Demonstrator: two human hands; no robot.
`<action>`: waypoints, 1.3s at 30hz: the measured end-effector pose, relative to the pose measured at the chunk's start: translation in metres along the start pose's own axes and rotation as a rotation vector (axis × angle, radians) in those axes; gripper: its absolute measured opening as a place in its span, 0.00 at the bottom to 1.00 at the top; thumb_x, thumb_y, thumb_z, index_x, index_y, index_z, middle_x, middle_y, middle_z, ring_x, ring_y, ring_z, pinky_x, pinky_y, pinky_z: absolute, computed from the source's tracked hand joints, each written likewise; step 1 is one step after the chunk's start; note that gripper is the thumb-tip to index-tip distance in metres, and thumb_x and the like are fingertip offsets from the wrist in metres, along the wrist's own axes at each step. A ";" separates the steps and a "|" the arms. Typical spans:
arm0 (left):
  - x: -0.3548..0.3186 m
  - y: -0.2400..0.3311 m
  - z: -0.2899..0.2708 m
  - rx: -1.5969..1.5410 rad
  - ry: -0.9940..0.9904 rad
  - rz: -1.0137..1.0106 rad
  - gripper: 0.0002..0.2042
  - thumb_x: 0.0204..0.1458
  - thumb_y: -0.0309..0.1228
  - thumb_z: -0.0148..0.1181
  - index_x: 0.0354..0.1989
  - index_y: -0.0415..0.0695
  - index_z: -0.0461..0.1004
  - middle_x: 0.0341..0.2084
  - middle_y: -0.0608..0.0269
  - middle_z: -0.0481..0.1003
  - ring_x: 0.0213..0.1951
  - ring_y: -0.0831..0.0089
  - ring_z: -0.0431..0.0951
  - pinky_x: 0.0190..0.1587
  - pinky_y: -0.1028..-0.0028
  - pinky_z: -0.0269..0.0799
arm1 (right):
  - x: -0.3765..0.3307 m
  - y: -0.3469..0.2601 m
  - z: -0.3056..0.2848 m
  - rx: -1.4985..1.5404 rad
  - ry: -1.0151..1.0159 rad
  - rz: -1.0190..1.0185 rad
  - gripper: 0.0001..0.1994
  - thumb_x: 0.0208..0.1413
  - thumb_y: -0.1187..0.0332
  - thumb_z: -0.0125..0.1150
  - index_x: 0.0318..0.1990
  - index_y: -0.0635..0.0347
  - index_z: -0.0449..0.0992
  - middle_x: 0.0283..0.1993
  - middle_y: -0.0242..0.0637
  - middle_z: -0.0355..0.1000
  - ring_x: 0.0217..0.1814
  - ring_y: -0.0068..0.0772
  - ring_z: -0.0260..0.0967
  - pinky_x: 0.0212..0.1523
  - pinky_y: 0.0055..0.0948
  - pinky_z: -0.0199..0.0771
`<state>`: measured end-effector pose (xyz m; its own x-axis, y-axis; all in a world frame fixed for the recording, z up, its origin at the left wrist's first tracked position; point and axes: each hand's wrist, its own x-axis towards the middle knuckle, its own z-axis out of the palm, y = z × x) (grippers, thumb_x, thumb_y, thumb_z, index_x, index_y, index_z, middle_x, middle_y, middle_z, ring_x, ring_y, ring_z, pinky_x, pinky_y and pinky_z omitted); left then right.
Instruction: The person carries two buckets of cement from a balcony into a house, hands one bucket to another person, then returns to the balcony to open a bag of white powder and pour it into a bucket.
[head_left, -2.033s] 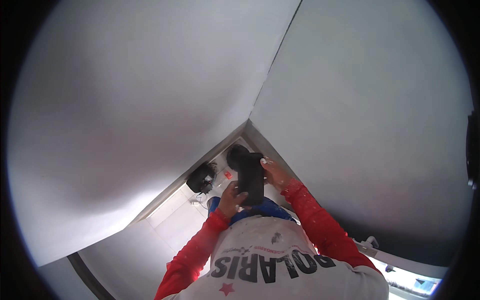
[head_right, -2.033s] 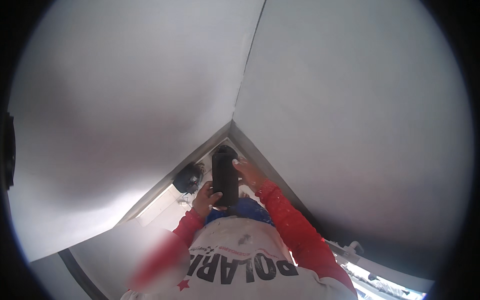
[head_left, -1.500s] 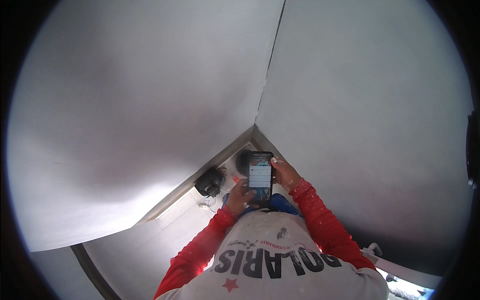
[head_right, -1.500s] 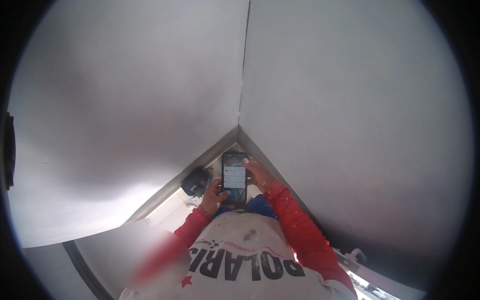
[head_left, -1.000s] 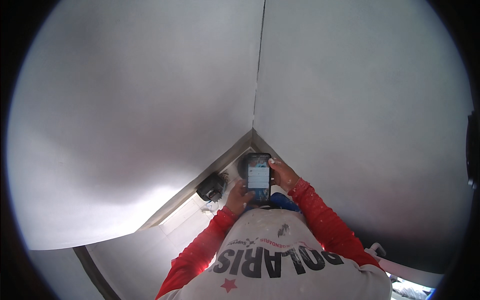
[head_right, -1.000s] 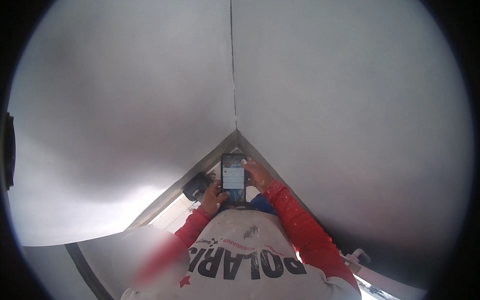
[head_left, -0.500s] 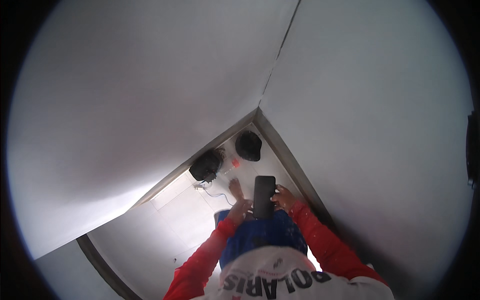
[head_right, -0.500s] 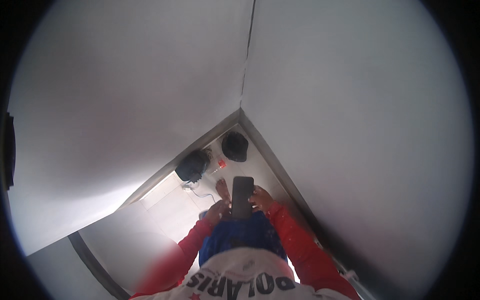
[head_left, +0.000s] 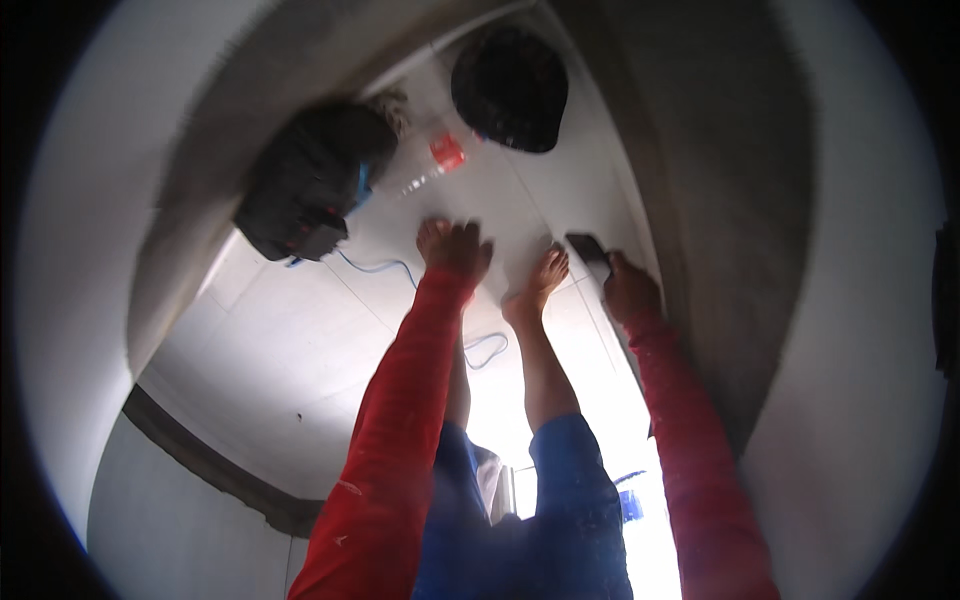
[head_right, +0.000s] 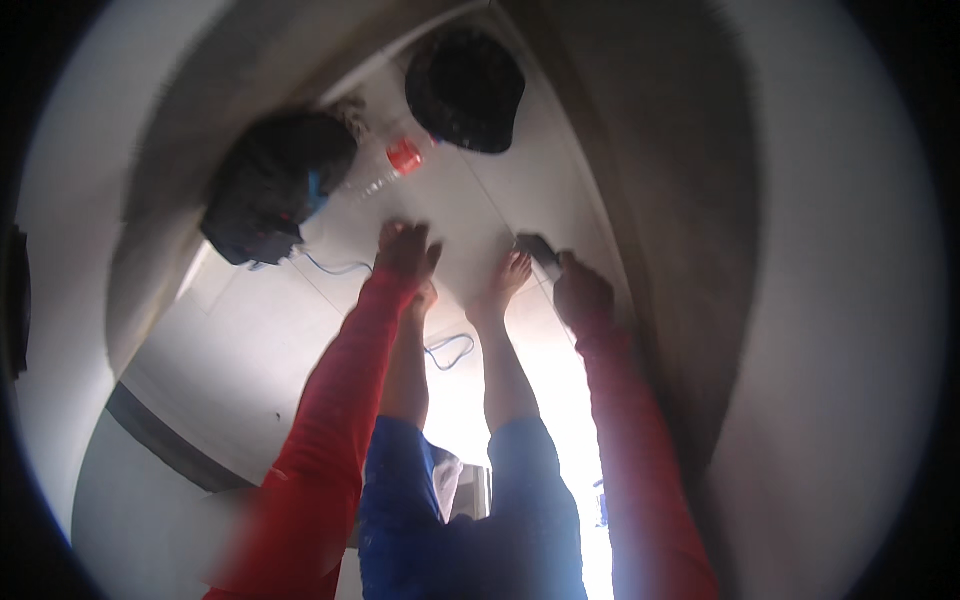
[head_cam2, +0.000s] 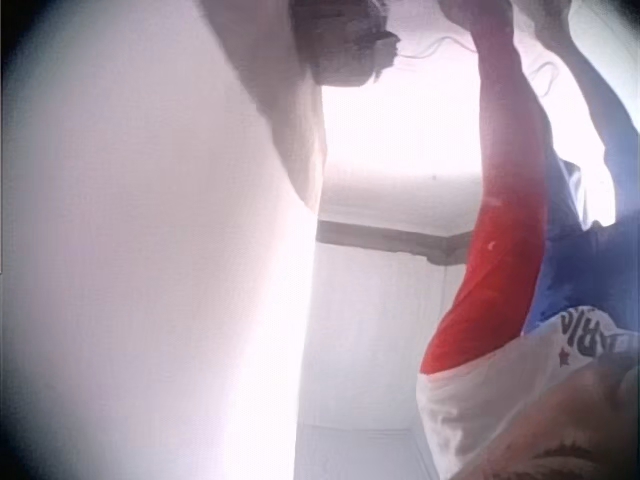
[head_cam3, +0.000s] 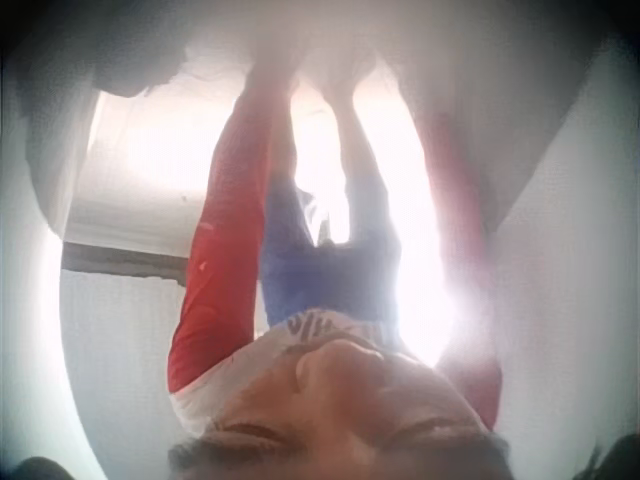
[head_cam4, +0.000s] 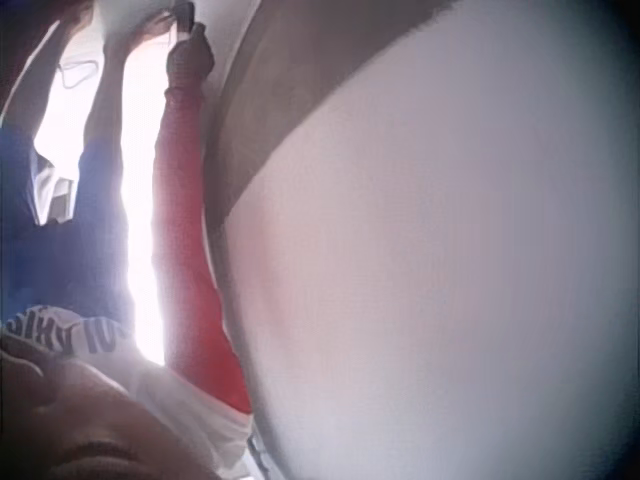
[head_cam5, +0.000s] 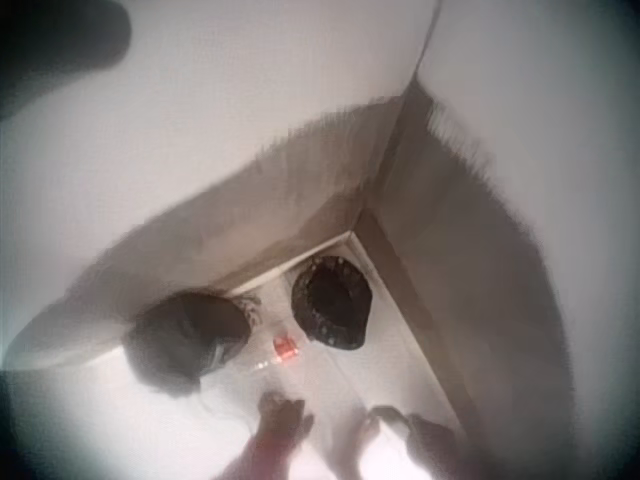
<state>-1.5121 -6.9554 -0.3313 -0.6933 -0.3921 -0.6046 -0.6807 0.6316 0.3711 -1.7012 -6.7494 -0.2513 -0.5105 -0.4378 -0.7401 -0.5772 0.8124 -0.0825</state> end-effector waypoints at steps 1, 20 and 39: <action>0.030 0.014 0.006 0.076 -0.036 0.032 0.22 0.49 0.42 0.54 0.51 0.45 0.65 0.48 0.46 0.68 0.42 0.50 0.75 0.44 0.55 0.71 | 0.012 0.001 0.005 0.054 0.087 0.030 0.15 0.53 0.69 0.45 0.48 0.52 0.69 0.35 0.45 0.74 0.37 0.52 0.72 0.38 0.48 0.71; -0.055 -0.013 0.073 -0.188 0.138 0.134 0.29 0.42 0.25 0.59 0.57 0.44 0.60 0.57 0.44 0.59 0.54 0.49 0.65 0.50 0.59 0.67 | 0.186 -0.079 -0.043 0.027 0.510 -0.386 0.13 0.52 0.71 0.49 0.46 0.54 0.68 0.34 0.42 0.74 0.37 0.47 0.74 0.38 0.41 0.74; -0.151 0.042 0.034 -0.920 -0.328 -0.482 0.22 0.55 0.41 0.55 0.57 0.48 0.64 0.43 0.57 0.74 0.44 0.65 0.75 0.44 0.68 0.71 | 0.341 -0.127 -0.048 -0.359 0.564 -0.443 0.21 0.50 0.68 0.51 0.55 0.52 0.65 0.50 0.48 0.69 0.52 0.48 0.67 0.49 0.45 0.67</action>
<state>-1.4276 -6.8471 -0.2481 -0.3025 -0.1809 -0.9358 -0.8750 -0.3366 0.3479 -1.8322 -7.0202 -0.4612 -0.3761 -0.8971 -0.2317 -0.9223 0.3865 0.0010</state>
